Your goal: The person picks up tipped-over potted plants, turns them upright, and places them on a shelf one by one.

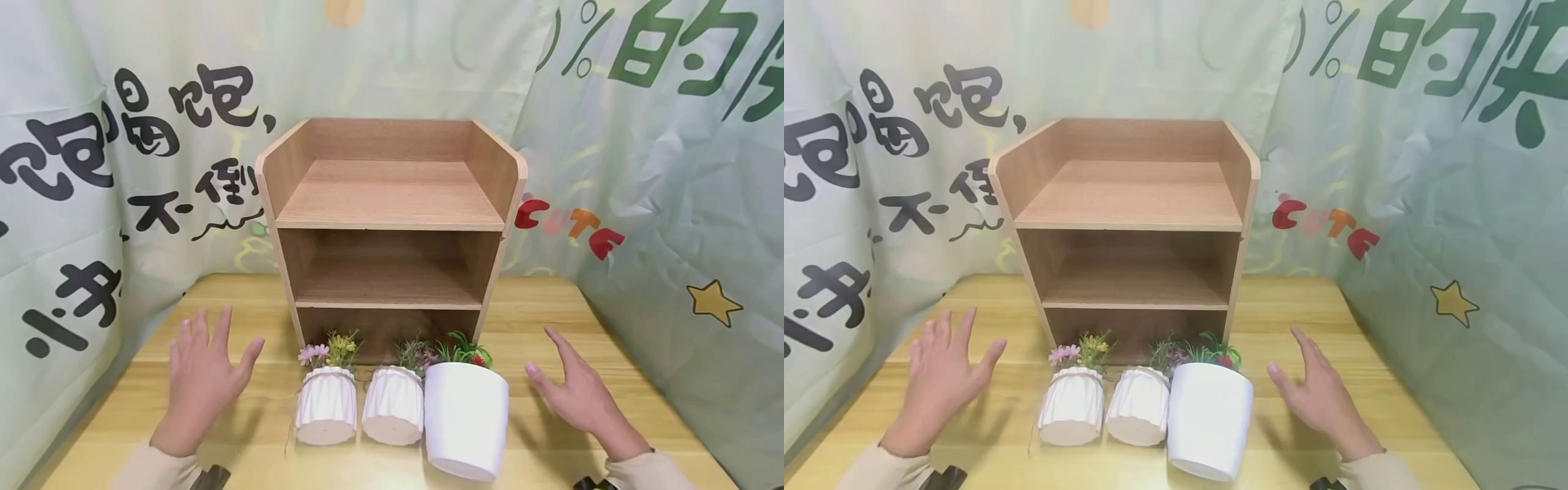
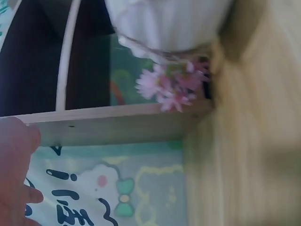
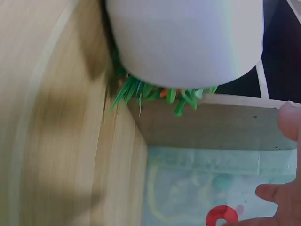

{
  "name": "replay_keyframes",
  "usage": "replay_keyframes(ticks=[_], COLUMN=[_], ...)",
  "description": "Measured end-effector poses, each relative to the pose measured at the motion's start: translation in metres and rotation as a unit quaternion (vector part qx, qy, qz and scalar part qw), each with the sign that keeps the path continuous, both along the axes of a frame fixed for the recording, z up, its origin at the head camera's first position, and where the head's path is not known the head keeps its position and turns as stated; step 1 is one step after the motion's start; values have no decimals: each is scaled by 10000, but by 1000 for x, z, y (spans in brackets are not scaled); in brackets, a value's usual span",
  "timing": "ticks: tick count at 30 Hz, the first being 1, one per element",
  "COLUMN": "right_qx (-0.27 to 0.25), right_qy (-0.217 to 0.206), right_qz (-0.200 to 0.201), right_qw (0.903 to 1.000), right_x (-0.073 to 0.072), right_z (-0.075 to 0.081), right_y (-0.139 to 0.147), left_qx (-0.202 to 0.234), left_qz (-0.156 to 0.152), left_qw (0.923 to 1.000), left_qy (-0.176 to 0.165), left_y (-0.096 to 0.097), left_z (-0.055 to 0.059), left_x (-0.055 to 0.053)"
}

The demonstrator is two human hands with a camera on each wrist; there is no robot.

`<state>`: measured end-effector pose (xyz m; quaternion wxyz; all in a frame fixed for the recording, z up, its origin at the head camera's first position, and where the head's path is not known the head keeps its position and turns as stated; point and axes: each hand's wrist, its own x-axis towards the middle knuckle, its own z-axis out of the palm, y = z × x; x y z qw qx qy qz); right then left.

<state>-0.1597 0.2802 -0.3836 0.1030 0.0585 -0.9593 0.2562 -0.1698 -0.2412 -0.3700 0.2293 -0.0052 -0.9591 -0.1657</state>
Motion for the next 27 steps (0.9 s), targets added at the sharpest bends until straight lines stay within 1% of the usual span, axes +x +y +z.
replay_keyframes(ticks=[2,4,6,9,11,13,15,19,22,24,27], right_qx=[-258,-578,-908,-1362,-1530,-1657,-1779,-2223,-2550,-2713,-2946], right_qy=[-143,-383,-679,-1165,-1414,-1633,-1746,-1957,-2047,-2140,-2333], right_qz=[88,178,254,326,333,339,371,500,559,530,523], right_qw=[9995,9974,9932,9833,9775,9720,9677,9538,9434,9369,9252], right_x=[-1,-1,-2,0,1,1,2,2,2,2,2], right_z=[0,0,-1,-3,-5,-7,-9,-15,-19,-21,-24], right_y=[-2,-5,-8,-13,-16,-18,-20,-25,-29,-33,-38], left_qx=[425,859,1150,1326,1383,1465,1582,1801,1970,2089,2236], left_qz=[-304,-584,-805,-1001,-1095,-1217,-1337,-1621,-1750,-1830,-1945], left_qw=[9986,9946,9901,9860,9841,9815,9782,9701,9644,9603,9546], left_qy=[21,9,-15,-117,-200,-185,-124,153,237,257,298], left_y=[2,3,4,7,10,14,17,24,30,34,39], left_z=[6,12,16,23,28,33,39,52,62,67,71], left_x=[-6,-13,-19,-27,-31,-36,-41,-53,-60,-65,-73])
